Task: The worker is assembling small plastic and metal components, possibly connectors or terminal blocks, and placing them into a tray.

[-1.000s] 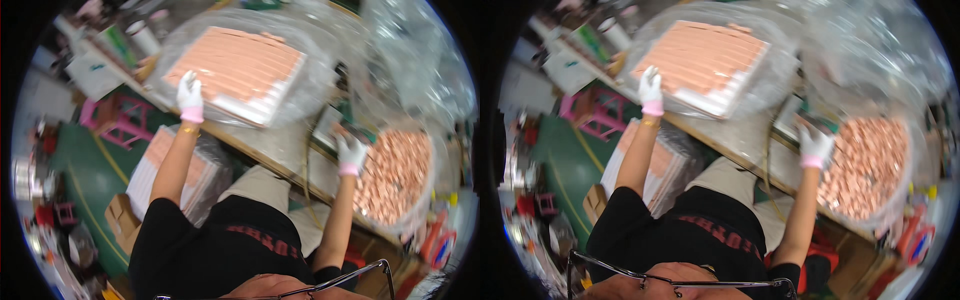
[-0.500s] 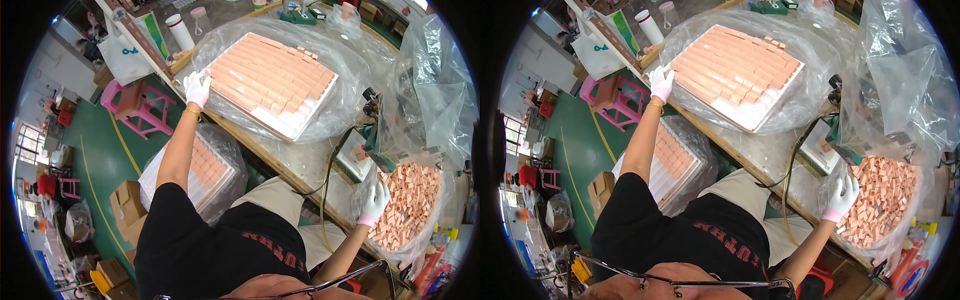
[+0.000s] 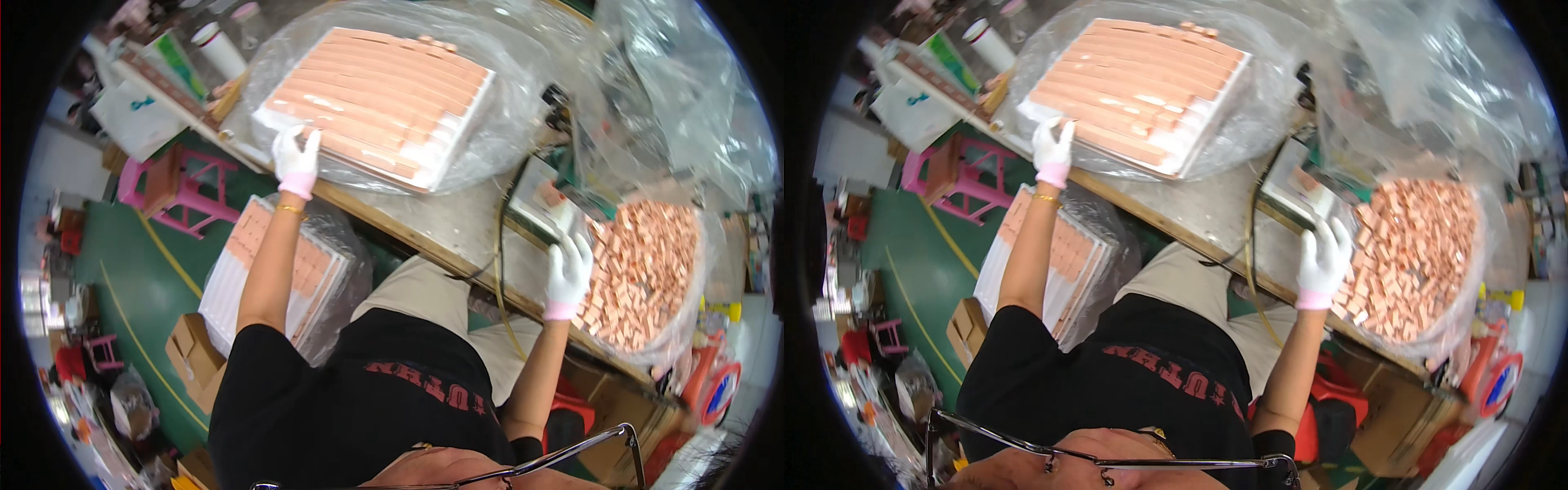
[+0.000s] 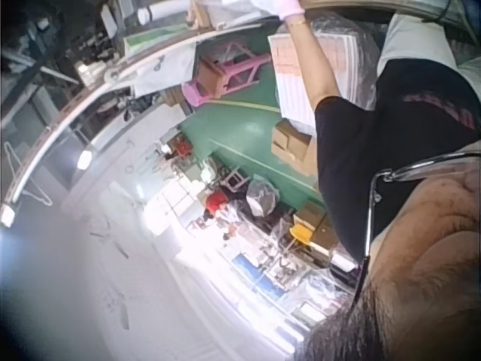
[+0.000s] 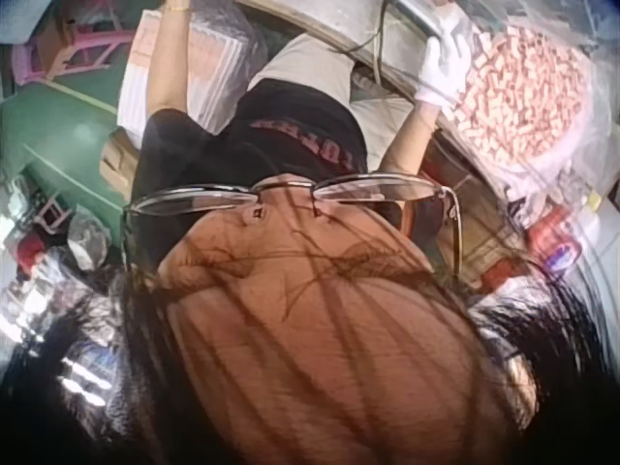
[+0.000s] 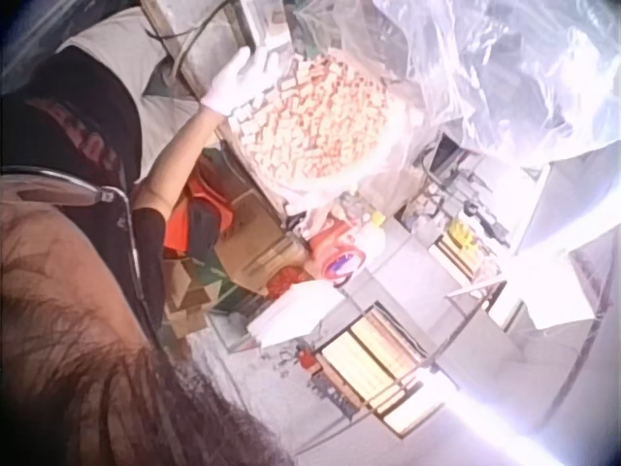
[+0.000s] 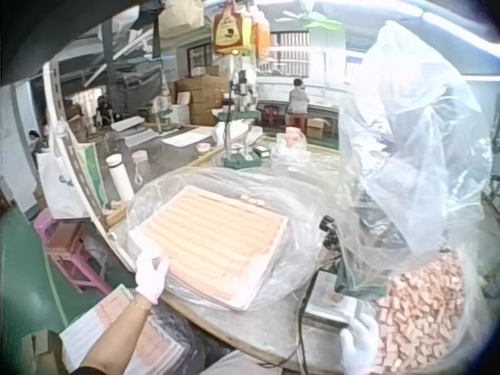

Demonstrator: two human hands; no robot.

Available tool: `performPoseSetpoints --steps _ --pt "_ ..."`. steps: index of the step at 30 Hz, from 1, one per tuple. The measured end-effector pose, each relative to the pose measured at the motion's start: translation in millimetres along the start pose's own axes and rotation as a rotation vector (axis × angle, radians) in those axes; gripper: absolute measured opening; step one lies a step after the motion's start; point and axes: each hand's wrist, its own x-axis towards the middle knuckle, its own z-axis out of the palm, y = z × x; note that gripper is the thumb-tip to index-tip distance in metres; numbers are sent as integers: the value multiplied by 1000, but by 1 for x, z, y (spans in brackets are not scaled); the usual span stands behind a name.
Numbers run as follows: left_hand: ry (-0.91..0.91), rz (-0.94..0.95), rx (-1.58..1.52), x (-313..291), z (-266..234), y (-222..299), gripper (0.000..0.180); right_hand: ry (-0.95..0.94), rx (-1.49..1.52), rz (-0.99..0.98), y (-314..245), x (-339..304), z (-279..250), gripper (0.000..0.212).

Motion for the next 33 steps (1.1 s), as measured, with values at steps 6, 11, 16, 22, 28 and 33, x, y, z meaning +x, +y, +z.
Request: performPoseSetpoints --steps 6,11,16,22,28,33 --pt "5 -124 -179 -5 4 -4 35 42 -86 -21 14 -1 -3 25" --pt "89 -133 -136 1 -4 0 46 200 -255 40 71 15 -40 20" --pt "251 -10 -174 -4 -21 59 47 -4 -479 67 86 47 -39 21" --pt "-371 -142 -876 -76 -20 188 30 -408 -929 293 66 92 -7 39" --pt "-995 -831 -1567 -126 23 236 34 -304 -916 224 78 78 1 31" --pt "-1157 -966 -1700 -138 45 244 33 9 -132 103 54 46 -23 24"
